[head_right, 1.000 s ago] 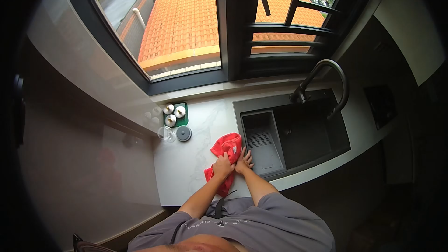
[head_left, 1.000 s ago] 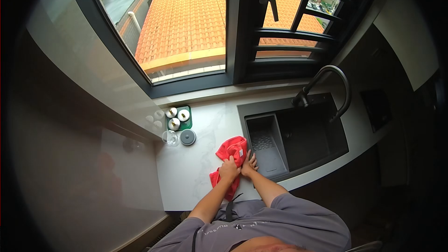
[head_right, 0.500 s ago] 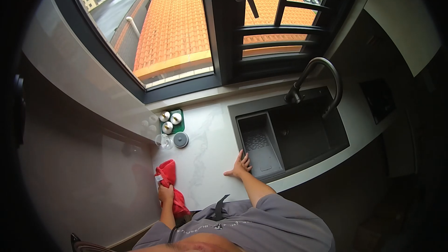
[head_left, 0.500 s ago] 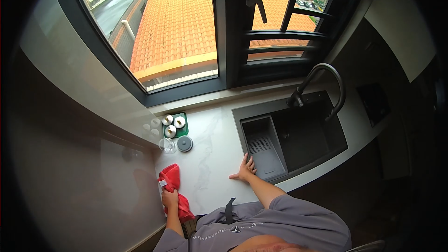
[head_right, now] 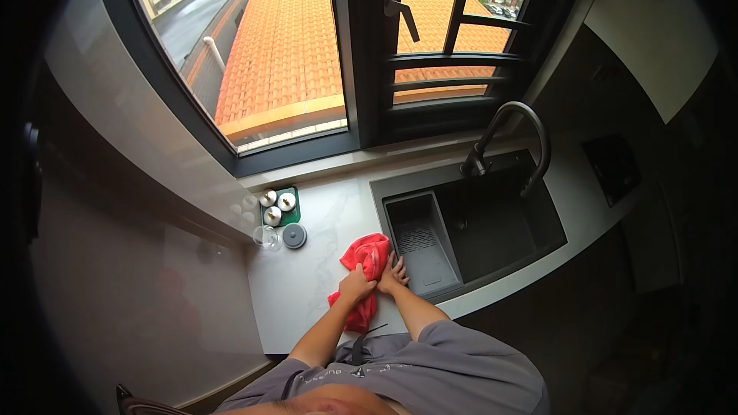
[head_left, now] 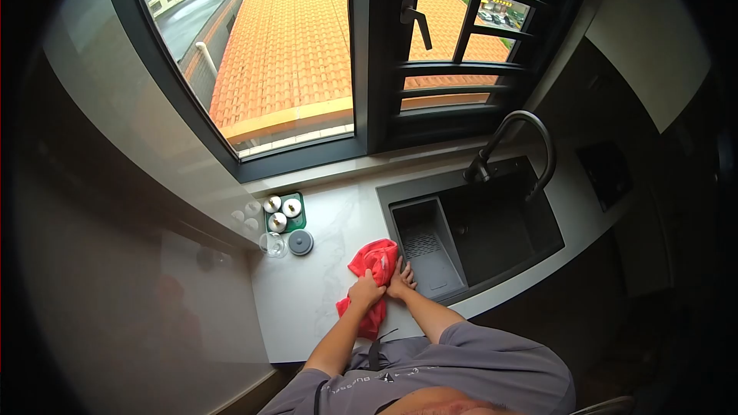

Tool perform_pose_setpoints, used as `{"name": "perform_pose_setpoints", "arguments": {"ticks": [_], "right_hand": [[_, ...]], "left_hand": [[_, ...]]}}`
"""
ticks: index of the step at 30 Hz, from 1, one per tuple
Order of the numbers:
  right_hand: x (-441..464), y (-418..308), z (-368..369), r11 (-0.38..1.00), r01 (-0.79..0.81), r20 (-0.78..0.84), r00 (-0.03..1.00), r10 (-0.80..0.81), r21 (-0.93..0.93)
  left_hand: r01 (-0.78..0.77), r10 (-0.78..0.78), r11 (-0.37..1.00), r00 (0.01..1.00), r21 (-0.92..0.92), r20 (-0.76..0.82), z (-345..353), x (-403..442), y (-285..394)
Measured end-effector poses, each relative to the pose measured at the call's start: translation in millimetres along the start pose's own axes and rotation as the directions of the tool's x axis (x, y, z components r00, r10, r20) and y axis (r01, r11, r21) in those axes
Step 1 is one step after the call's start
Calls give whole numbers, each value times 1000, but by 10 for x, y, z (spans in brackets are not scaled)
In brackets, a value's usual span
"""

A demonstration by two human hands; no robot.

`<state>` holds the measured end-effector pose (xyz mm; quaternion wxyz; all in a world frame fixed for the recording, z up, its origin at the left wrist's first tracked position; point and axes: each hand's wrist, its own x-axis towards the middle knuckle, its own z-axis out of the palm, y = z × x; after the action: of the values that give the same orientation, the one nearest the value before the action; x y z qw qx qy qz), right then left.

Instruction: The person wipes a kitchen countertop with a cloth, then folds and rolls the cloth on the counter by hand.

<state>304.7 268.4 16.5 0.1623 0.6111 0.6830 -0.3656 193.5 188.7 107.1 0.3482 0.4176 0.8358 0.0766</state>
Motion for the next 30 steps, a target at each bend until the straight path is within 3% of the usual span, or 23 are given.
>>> {"name": "perform_pose_setpoints", "arguments": {"ticks": [3, 5, 8, 10, 13, 15, 18, 20, 23, 26, 28, 30], "right_hand": [[-335, -138, -270, 999, 26, 70, 997, -24, -36], [-369, -139, -303, 999, 29, 78, 997, -27, -26], [-449, -191, -381, 999, 15, 104, 994, -11, -40], [-452, -196, -399, 998, 13, 109, 994, -7, -54], [-446, -214, -414, 998, 17, 102, 995, -11, -57], [-467, -213, -413, 999, 17, 101, 995, -12, -50], [-436, -199, -371, 999, 12, 83, 997, -9, -41], [-402, -176, -335, 999, 23, 63, 998, -21, -39], [-296, -144, -232, 1000, 20, 35, 999, -19, -23], [-263, -128, -183, 999, 11, 29, 1000, -10, -37], [-290, -120, -225, 999, 24, 35, 999, -22, -39], [-310, -106, -247, 998, 39, 39, 999, -37, -42]], "left_hand": [[125, -125, 992, 992, -3, -33, -196, -249, -518], [254, -259, 966, 948, -56, -183, -316, -552, -992], [523, -566, 824, 750, -217, -343, -351, -863, -1891], [586, -674, 739, 632, -332, -384, -416, -1038, -2312], [657, -717, 695, 599, -292, -358, -470, -994, -2335], [638, -694, 718, 622, -279, -363, -425, -873, -2004], [548, -580, 815, 769, -190, -270, -328, -569, -1236], [324, -335, 942, 920, -87, -202, -160, -376, -801], [16, -11, 998, 997, 68, -82, -40, -295, -245], [-28, 31, 998, 997, 48, -64, 5, -268, -289], [43, -44, 999, 996, -2, -72, -133, -361, -552], [125, -137, 990, 964, -66, -230, -160, -451, -1043]]}}
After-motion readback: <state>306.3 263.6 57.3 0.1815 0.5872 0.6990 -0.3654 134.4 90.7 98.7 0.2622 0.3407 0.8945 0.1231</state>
